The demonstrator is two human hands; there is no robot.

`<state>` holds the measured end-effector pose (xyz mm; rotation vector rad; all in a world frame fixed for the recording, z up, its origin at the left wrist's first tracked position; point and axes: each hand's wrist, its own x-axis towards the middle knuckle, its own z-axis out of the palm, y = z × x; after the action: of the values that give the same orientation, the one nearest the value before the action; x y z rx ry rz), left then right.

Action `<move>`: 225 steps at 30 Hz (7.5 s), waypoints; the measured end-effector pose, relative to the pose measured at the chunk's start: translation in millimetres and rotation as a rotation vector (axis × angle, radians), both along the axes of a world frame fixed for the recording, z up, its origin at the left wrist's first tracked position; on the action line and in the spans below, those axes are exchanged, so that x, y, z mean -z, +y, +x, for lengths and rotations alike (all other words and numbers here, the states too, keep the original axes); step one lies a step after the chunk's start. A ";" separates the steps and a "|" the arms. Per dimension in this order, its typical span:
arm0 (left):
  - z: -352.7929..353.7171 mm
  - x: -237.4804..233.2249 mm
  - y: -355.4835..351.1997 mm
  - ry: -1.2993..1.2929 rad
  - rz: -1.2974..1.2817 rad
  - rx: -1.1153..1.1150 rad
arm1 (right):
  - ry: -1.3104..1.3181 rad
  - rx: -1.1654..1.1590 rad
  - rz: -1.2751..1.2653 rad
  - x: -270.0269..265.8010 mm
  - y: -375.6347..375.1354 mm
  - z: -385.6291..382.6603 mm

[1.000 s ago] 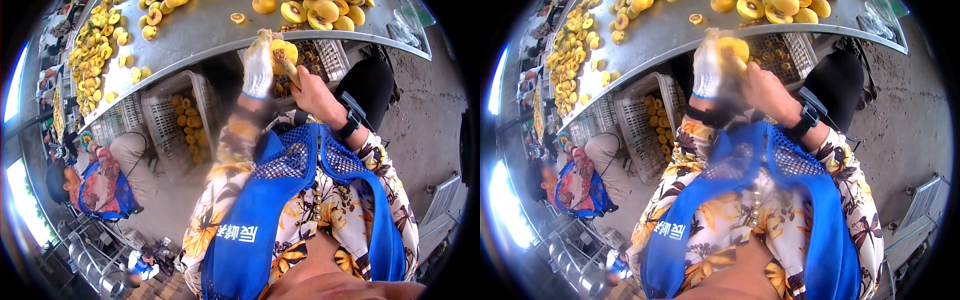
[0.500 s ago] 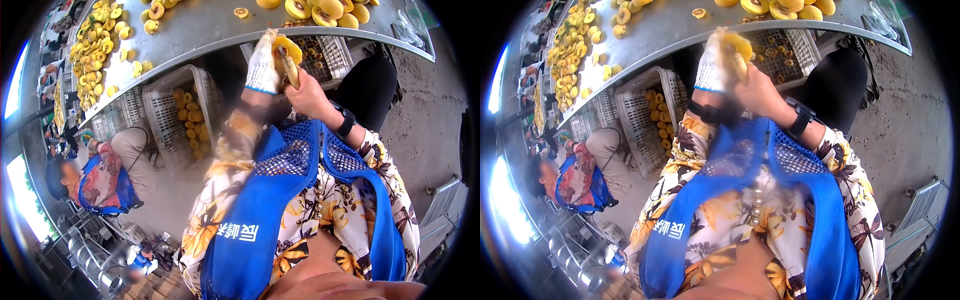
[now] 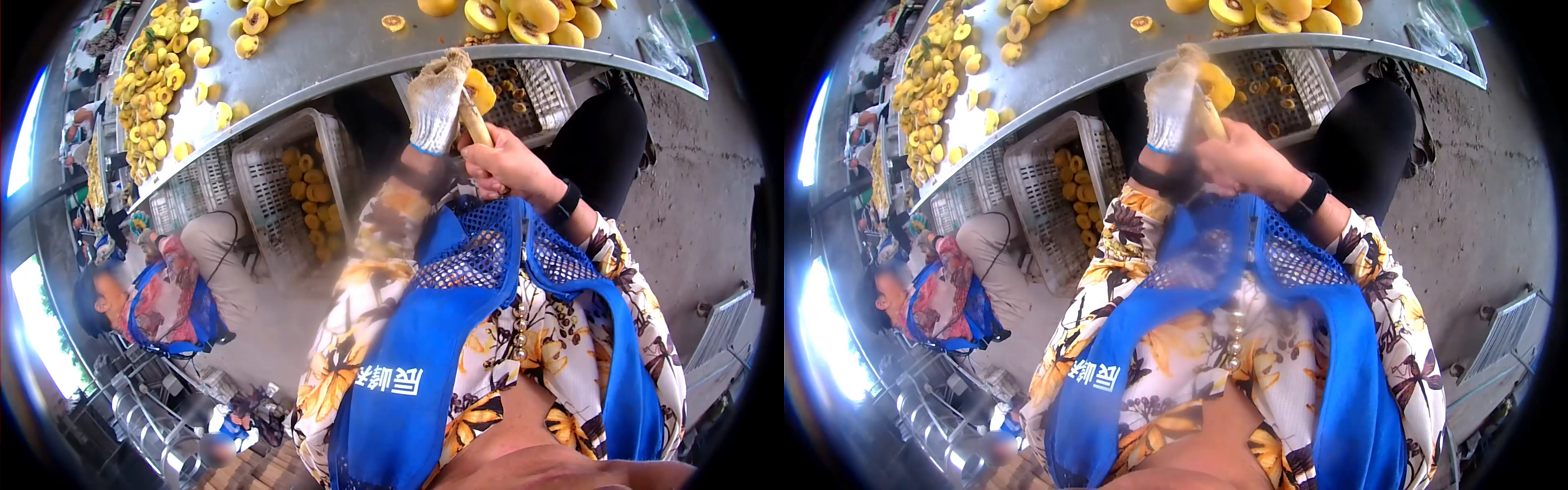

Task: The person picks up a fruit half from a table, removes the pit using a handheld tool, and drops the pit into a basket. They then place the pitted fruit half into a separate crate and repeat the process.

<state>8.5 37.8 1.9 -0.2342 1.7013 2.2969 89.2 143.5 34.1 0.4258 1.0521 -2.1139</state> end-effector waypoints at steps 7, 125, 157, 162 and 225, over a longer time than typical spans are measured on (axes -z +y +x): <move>5.3 -8.1 -9.2 -0.267 0.296 -0.073 | -0.024 0.007 -0.540 28.5 20.4 -1.8; -112.8 -44.3 -5.2 0.738 -1.303 0.232 | 0.552 -0.017 0.884 46.3 29.5 1.5; -14.4 19.8 -11.5 -0.154 0.408 -0.161 | 0.737 0.198 1.111 17.7 4.5 -35.1; -7.1 -14.4 -9.6 -0.083 0.227 -0.149 | 0.809 0.023 1.129 4.5 7.4 -22.0; 4.1 -2.1 -4.2 -0.006 0.082 0.009 | 0.051 -0.004 -0.006 9.0 -4.2 5.9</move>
<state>12.6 33.6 4.0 -0.2169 1.5979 2.3510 95.2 139.3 25.1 0.3687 1.0746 -2.1340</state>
